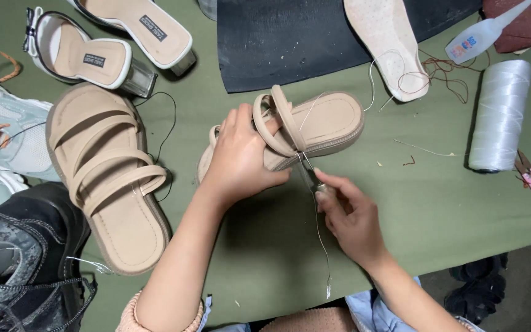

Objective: The person uses a stitching awl to sew the straps of a beige sandal to its sole. They repeatedly pierce the material and pull a white thread through the holes to secure the straps. The person also handles the thread and adjusts the sandal's position on the work surface.

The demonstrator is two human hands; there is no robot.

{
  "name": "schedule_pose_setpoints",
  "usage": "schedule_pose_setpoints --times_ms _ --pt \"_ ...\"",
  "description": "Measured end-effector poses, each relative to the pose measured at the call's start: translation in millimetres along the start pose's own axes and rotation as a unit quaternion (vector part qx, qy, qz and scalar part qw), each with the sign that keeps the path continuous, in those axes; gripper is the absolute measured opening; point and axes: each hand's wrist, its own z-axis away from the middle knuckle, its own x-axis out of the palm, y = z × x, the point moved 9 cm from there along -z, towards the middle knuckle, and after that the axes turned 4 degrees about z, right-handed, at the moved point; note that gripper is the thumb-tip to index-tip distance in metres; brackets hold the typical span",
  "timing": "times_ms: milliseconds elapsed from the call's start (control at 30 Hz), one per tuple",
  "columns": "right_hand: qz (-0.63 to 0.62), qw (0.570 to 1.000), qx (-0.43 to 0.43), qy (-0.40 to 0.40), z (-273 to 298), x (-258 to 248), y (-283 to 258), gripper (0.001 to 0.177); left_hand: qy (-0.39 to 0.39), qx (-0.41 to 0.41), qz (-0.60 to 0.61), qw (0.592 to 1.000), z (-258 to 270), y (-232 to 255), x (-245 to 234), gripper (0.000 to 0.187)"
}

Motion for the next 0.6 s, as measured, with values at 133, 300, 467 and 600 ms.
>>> schedule_pose_setpoints --times_ms 133,300,467,600 --pt "-0.12 0.991 0.043 -0.038 6 -4 9 0.037 -0.07 -0.055 0.053 0.995 5 6 -6 0.09" --pt "-0.096 0.994 0.032 -0.036 15 -6 18 0.038 -0.088 -0.066 0.107 0.988 10 25 -31 0.088" --pt "-0.141 0.99 0.03 -0.01 18 2 18 0.038 -0.096 -0.079 0.121 0.985 10 29 -38 0.089" --pt "-0.133 0.991 0.015 0.007 16 6 24 0.038 -0.108 -0.099 0.131 0.981 8 25 -37 0.092"
